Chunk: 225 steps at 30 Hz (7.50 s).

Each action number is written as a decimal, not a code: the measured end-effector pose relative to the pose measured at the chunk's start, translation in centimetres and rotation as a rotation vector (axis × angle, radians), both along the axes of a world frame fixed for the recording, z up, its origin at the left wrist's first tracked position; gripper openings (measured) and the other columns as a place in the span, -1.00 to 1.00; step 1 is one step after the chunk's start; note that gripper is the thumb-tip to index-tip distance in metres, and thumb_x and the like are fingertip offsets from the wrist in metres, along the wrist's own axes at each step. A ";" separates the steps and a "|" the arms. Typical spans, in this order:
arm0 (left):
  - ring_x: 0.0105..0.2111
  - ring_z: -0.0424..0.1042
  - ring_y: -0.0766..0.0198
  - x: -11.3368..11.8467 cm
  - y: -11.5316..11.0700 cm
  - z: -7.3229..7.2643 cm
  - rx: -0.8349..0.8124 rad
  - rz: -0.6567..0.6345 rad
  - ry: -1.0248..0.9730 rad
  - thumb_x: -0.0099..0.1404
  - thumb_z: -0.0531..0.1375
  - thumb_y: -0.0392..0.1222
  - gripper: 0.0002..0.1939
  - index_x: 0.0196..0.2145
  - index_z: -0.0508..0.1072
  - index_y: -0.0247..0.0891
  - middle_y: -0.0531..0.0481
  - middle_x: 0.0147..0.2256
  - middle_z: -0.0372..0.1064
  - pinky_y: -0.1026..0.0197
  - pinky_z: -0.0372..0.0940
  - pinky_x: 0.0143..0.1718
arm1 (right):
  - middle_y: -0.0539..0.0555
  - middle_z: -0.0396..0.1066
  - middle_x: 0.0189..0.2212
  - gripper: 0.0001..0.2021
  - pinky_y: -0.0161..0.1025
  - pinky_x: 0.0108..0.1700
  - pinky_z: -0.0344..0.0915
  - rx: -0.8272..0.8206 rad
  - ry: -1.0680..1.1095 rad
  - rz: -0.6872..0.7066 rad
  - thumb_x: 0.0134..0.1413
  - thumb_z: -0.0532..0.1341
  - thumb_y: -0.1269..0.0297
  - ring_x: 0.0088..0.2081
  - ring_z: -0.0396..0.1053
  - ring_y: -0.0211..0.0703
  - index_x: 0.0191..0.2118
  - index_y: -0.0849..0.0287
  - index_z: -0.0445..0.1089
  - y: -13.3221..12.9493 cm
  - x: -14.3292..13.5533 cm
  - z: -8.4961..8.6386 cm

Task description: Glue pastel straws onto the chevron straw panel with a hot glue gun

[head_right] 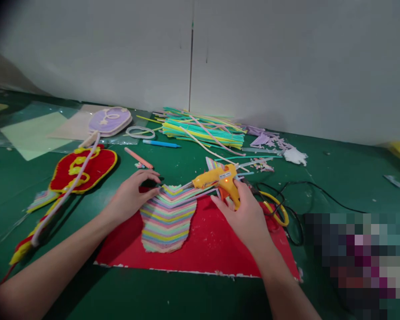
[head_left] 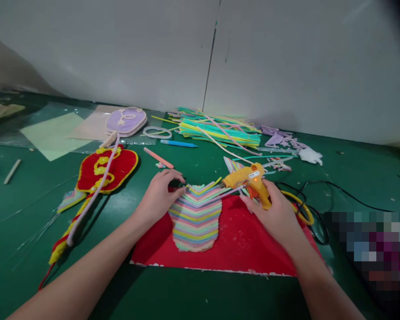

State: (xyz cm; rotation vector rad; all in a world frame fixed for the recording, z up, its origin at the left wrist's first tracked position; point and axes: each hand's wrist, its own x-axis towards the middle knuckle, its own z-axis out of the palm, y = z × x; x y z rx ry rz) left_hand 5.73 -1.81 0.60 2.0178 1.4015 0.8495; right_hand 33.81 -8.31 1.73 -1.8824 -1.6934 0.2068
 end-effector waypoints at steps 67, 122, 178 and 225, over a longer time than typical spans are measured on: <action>0.17 0.18 0.04 -1.8 -1.1 0.0 -0.042 -0.455 0.149 0.12 0.30 -0.16 -0.60 -0.05 0.42 -0.07 -0.08 0.16 0.20 -0.11 0.00 0.21 | 0.22 0.42 -0.15 -0.63 -0.03 -0.05 0.40 0.262 -0.279 0.218 0.19 0.11 0.22 -0.10 0.42 0.02 0.09 0.19 0.32 -2.3 -0.8 -3.1; 0.19 0.15 0.08 -2.1 -0.8 -0.8 -0.003 -0.487 0.194 0.18 0.28 -0.12 -0.61 -0.02 0.36 -0.03 -0.04 0.18 0.16 -0.19 -0.11 0.25 | 0.21 0.40 -0.16 -0.57 -0.07 -0.07 0.31 0.145 -0.287 0.068 0.23 0.05 0.05 -0.13 0.38 0.02 0.07 0.21 0.32 -2.8 2.5 -2.5; 0.09 0.29 0.19 -2.1 -1.0 -0.2 0.222 -0.450 0.082 0.31 0.15 -0.25 -0.86 -0.38 0.49 -0.15 0.00 0.01 0.36 -0.11 -0.09 0.26 | 0.06 0.46 -0.23 -0.80 -0.09 -0.01 0.30 -0.235 0.096 0.535 0.16 0.17 0.12 -0.14 0.40 -0.11 -0.26 0.09 0.48 2.9 0.5 1.3; 0.01 0.34 0.17 -1.7 -1.6 0.9 0.486 -0.423 0.390 0.41 -0.02 -0.32 -0.76 -0.19 0.45 -0.24 -0.08 -0.03 0.40 -0.05 0.15 0.12 | 0.04 0.39 -0.37 -0.89 -0.23 -0.28 0.29 -0.041 0.248 0.324 0.09 0.25 0.23 -0.28 0.36 -0.16 -0.40 0.11 0.46 2.7 -0.1 -0.4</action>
